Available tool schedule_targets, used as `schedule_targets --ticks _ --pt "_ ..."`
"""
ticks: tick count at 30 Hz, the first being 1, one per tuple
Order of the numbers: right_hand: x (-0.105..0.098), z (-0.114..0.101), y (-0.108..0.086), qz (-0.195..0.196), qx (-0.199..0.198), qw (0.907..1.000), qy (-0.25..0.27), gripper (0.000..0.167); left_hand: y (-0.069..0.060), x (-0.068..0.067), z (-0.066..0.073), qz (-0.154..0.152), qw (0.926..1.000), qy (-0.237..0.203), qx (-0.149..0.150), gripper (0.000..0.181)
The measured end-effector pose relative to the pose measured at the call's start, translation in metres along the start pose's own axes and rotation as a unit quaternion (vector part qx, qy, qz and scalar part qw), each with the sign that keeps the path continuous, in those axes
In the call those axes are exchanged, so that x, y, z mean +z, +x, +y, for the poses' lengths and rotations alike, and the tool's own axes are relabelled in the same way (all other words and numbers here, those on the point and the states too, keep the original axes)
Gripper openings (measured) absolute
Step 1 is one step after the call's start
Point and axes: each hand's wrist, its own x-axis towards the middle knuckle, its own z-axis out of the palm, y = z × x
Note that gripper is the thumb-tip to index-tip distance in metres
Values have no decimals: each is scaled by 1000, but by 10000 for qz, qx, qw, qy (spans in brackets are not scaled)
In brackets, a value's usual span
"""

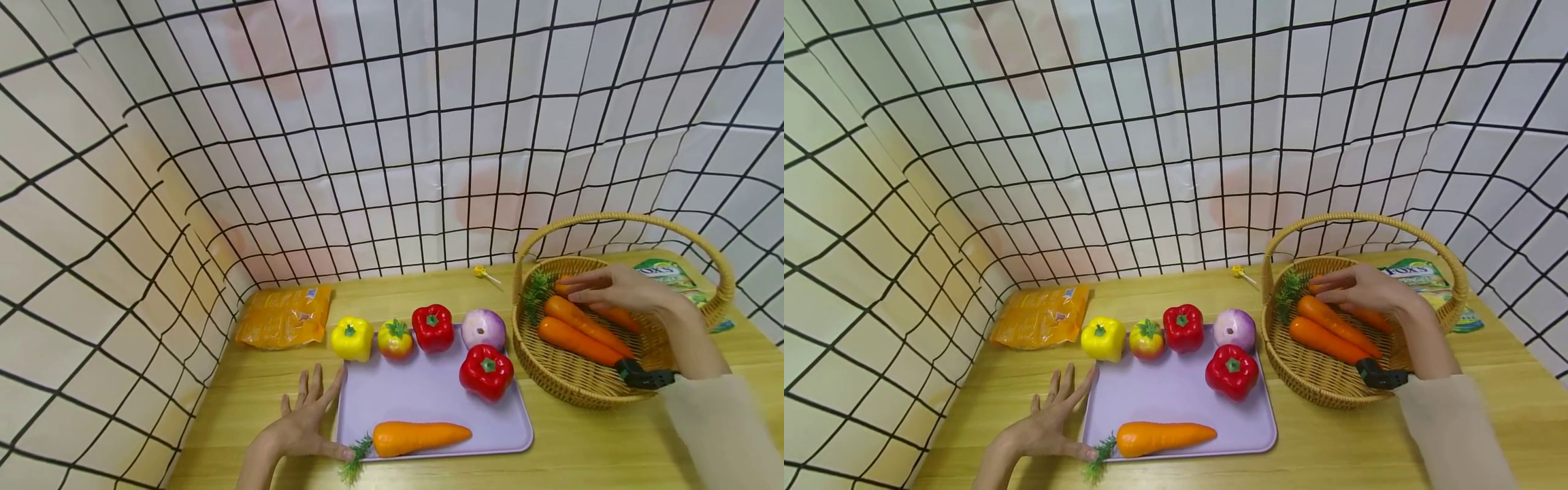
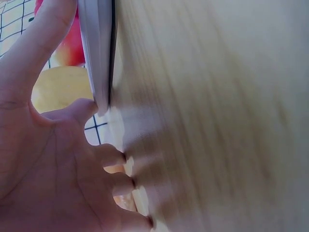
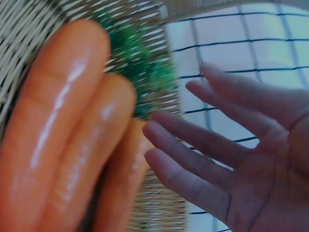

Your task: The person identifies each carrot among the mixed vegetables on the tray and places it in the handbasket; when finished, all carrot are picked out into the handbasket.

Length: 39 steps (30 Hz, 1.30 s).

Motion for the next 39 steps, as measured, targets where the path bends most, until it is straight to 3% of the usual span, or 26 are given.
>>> schedule_targets --ticks 5,11,13,18,20,25,31,39 --pt "3 -25 -19 -158 -373 9991 -99 52 0 0 0 69 9999 96 39 137" --pt "21 -57 -44 -641 -1111 9915 233 41 0 0 1 57 9999 82 46 138" --pt "31 -69 -49 -734 -1464 9855 437 41 0 0 0 45 9999 75 49 138" --pt "63 -101 -55 -652 -2628 9607 613 45 1 0 -1 28 9999 59 76 138" --pt "78 -115 -55 -643 -2794 9565 539 45 1 0 -1 23 10000 45 86 138" --pt "123 -149 -47 -935 -2646 9574 678 41 1 0 -1 17 10000 31 78 138" --pt "184 -167 -25 -1346 -2892 9450 727 40 0 1 -3 29 10000 -1 63 138" --pt "239 -170 -5 -1636 -2418 9563 192 44 0 2 -6 89 9998 -30 177 138"
